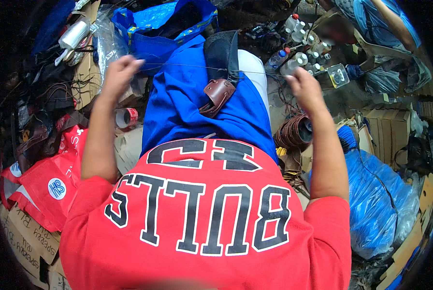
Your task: The person is hand-stitching a leather shoe upper component using a needle and thread.
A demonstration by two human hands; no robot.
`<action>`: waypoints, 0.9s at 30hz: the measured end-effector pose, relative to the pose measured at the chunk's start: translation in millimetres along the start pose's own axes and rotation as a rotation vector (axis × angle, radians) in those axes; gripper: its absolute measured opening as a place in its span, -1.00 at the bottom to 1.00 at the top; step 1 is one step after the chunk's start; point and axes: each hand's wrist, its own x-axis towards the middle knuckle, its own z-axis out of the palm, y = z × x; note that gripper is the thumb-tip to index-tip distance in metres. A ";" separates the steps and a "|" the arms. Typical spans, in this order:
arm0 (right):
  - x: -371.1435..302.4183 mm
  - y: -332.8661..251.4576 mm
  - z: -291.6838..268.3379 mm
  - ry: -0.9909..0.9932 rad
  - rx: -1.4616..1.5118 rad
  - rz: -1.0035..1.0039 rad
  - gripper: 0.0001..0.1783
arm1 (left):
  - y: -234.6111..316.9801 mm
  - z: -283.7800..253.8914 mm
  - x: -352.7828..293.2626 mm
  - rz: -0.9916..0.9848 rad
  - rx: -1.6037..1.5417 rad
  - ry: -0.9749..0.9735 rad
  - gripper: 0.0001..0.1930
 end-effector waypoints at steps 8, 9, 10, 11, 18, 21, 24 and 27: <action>-13.9 65.7 -17.3 0.055 -0.114 0.125 -0.75 | -21.0 -25.9 8.5 0.220 0.119 0.436 -0.56; -9.2 52.0 -17.4 0.056 -0.095 0.042 -0.75 | 1.1 -4.2 11.6 0.313 0.091 0.365 -0.51; -1.7 33.4 -16.1 -0.006 0.012 0.063 -0.73 | 25.1 17.8 17.7 0.476 0.124 0.249 -0.49; 7.5 11.6 -14.2 -0.048 0.145 0.018 -0.71 | 48.0 42.1 20.4 0.617 0.145 0.127 -0.46; 59.9 -89.7 8.0 -0.156 0.083 -0.467 -0.92 | 117.8 122.5 59.3 0.538 0.172 -0.411 -0.36; 68.3 -90.8 8.7 -0.197 0.079 -0.474 -0.92 | 118.4 125.5 73.1 0.516 0.238 -0.534 -0.51; 71.2 -86.8 8.8 -0.269 0.097 -0.472 -0.90 | 120.3 128.3 77.7 0.421 0.175 -0.698 -0.63; 69.9 -83.3 13.4 -0.331 0.148 -0.435 -0.89 | 121.4 131.6 77.6 0.388 0.098 -0.753 -0.66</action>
